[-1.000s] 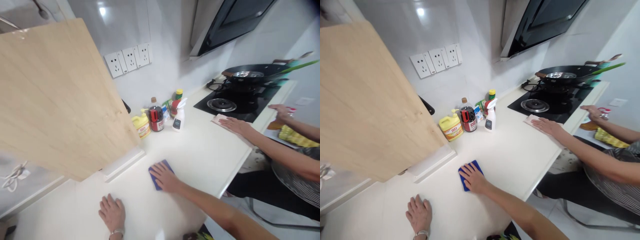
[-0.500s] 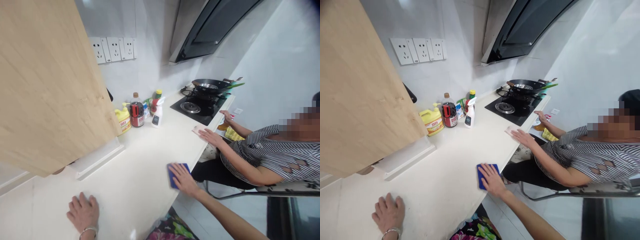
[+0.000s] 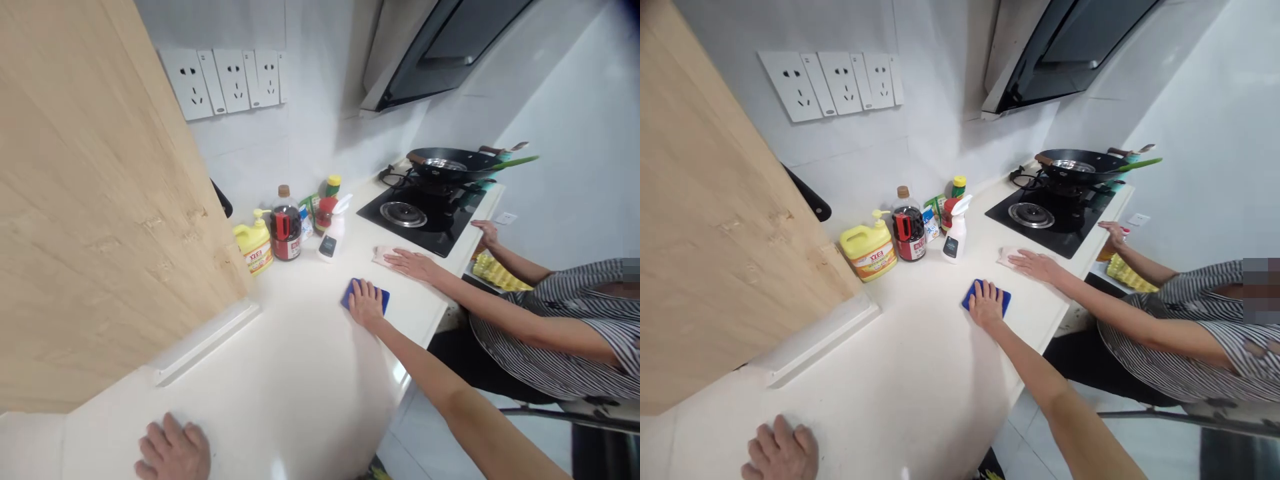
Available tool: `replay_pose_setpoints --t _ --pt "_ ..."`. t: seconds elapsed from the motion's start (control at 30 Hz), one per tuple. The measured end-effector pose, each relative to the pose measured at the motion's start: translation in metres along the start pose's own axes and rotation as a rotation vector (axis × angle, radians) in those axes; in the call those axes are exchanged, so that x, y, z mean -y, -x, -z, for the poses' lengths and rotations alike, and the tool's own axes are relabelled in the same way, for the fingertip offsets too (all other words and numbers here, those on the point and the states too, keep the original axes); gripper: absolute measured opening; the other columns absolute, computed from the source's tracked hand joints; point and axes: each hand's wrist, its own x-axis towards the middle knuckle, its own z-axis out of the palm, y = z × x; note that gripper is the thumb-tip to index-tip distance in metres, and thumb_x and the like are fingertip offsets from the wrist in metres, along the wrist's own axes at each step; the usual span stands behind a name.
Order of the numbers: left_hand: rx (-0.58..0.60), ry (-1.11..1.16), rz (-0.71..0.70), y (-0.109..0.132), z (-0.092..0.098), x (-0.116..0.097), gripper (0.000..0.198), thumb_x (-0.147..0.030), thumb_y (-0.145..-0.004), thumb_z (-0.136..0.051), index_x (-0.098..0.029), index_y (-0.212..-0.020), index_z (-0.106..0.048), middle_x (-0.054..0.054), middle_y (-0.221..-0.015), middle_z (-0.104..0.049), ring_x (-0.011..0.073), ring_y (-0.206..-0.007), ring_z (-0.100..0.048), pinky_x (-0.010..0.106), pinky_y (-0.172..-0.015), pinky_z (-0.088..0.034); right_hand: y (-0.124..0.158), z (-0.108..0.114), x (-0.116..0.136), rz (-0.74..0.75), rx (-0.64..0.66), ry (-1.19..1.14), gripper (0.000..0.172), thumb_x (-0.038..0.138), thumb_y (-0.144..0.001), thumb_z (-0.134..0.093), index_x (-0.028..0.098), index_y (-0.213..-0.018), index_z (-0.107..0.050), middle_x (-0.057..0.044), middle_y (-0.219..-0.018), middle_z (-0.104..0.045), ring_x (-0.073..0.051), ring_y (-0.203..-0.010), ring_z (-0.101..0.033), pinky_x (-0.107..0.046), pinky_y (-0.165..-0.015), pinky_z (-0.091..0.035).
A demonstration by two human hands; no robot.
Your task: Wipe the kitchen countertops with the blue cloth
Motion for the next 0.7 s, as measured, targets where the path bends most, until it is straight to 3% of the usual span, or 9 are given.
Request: replay_pose_setpoints --t 0.17,0.33,0.5,0.63,0.7 --pt "0.035 -0.023 0.027 0.001 0.001 -0.002 0.061 -0.033 -0.093 -0.029 -0.005 -0.146 -0.038 0.028 -0.152 -0.037 0.0403 -0.147 -0.023 0.066 -0.112 -0.025 -0.043 -0.012 0.090 0.111 0.045 -0.042 0.064 0.040 -0.098 -0.022 0.012 -0.155 -0.028 -0.017 -0.162 -0.024 -0.036 -0.149 -0.019 -0.060 -0.118 -0.011" --pt "0.038 -0.032 0.036 0.002 0.003 -0.003 0.064 -0.037 -0.097 -0.019 0.003 -0.140 -0.045 0.031 -0.149 -0.037 0.0418 -0.146 -0.024 0.064 -0.115 -0.021 -0.041 -0.010 0.170 0.335 0.084 -0.117 0.062 0.040 -0.099 -0.023 0.016 -0.156 -0.029 -0.013 -0.163 -0.022 -0.034 -0.150 -0.016 -0.057 -0.120 -0.008" --pt "0.026 -0.023 0.035 0.007 0.003 0.000 0.062 -0.035 -0.098 -0.022 0.003 -0.142 -0.044 0.031 -0.150 -0.038 0.0407 -0.147 -0.024 0.064 -0.117 -0.019 0.001 0.004 0.197 0.534 0.129 -0.168 0.061 0.040 -0.099 -0.026 0.016 -0.155 -0.030 -0.011 -0.164 -0.022 -0.032 -0.151 -0.015 -0.056 -0.121 -0.005" --pt "0.046 -0.002 0.070 0.008 0.010 -0.003 0.060 -0.032 -0.097 -0.026 0.003 -0.143 -0.042 0.031 -0.154 -0.033 0.0395 -0.149 -0.019 0.063 -0.118 -0.017 0.066 0.019 0.194 0.676 0.171 -0.184 0.061 0.042 -0.099 -0.027 0.019 -0.155 -0.032 -0.009 -0.163 -0.023 -0.030 -0.151 -0.016 -0.053 -0.123 -0.004" --pt "0.140 0.038 0.115 0.004 0.018 -0.009 0.060 -0.027 -0.095 -0.027 0.006 -0.143 -0.040 0.033 -0.154 -0.030 0.0415 -0.149 -0.018 0.068 -0.116 -0.016 0.107 0.025 0.187 0.775 0.193 -0.214 0.061 0.043 -0.100 -0.027 0.019 -0.155 -0.031 -0.009 -0.164 -0.022 -0.030 -0.152 -0.015 -0.052 -0.123 -0.004"
